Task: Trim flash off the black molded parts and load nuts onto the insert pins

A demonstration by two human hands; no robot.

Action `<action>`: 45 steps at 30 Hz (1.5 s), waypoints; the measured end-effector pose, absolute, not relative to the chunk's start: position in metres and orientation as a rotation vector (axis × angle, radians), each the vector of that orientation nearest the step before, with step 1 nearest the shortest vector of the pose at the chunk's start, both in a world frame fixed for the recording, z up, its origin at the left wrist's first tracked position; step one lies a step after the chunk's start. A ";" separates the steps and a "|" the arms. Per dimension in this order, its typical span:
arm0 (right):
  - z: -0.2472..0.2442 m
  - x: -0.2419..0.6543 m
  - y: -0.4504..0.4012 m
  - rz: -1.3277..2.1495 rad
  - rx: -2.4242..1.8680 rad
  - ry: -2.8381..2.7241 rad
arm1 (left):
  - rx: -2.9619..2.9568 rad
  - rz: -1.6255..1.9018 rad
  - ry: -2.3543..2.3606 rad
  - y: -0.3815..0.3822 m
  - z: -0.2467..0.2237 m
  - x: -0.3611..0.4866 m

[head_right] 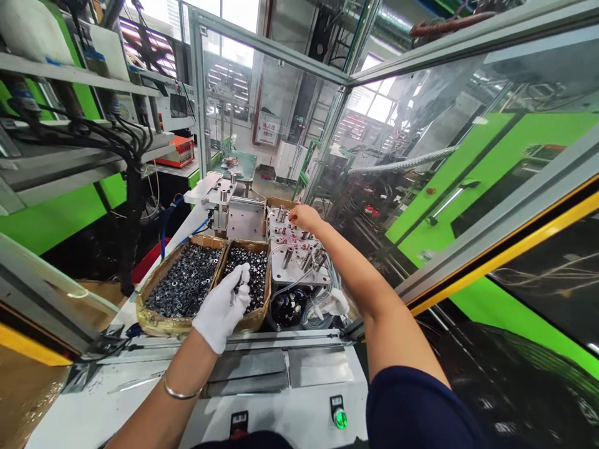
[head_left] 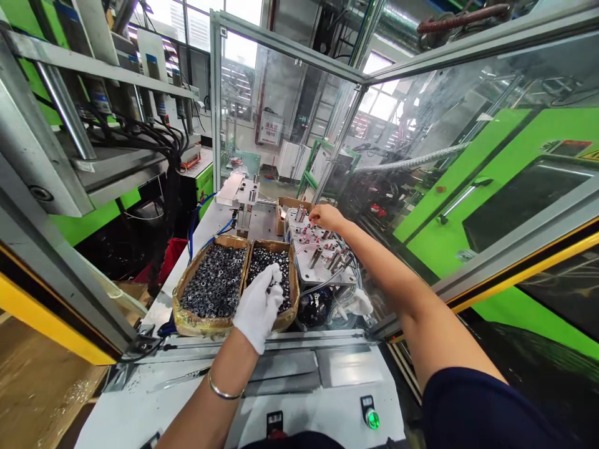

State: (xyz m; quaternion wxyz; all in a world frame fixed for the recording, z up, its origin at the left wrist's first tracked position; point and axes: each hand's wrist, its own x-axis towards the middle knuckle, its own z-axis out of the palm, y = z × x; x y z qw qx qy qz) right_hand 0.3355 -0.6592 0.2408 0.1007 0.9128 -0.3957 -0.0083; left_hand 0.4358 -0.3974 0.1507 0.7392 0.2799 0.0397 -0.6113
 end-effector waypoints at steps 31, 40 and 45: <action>0.261 0.353 -0.566 -0.117 2.914 -0.780 | 0.563 -1.312 0.063 -0.405 0.147 0.433; 0.244 0.331 -0.599 -0.329 2.661 -1.108 | 0.590 -1.362 0.101 -0.407 0.144 0.437; 0.243 0.333 -0.596 -0.352 2.664 -1.103 | 0.567 -1.378 0.112 -0.406 0.146 0.438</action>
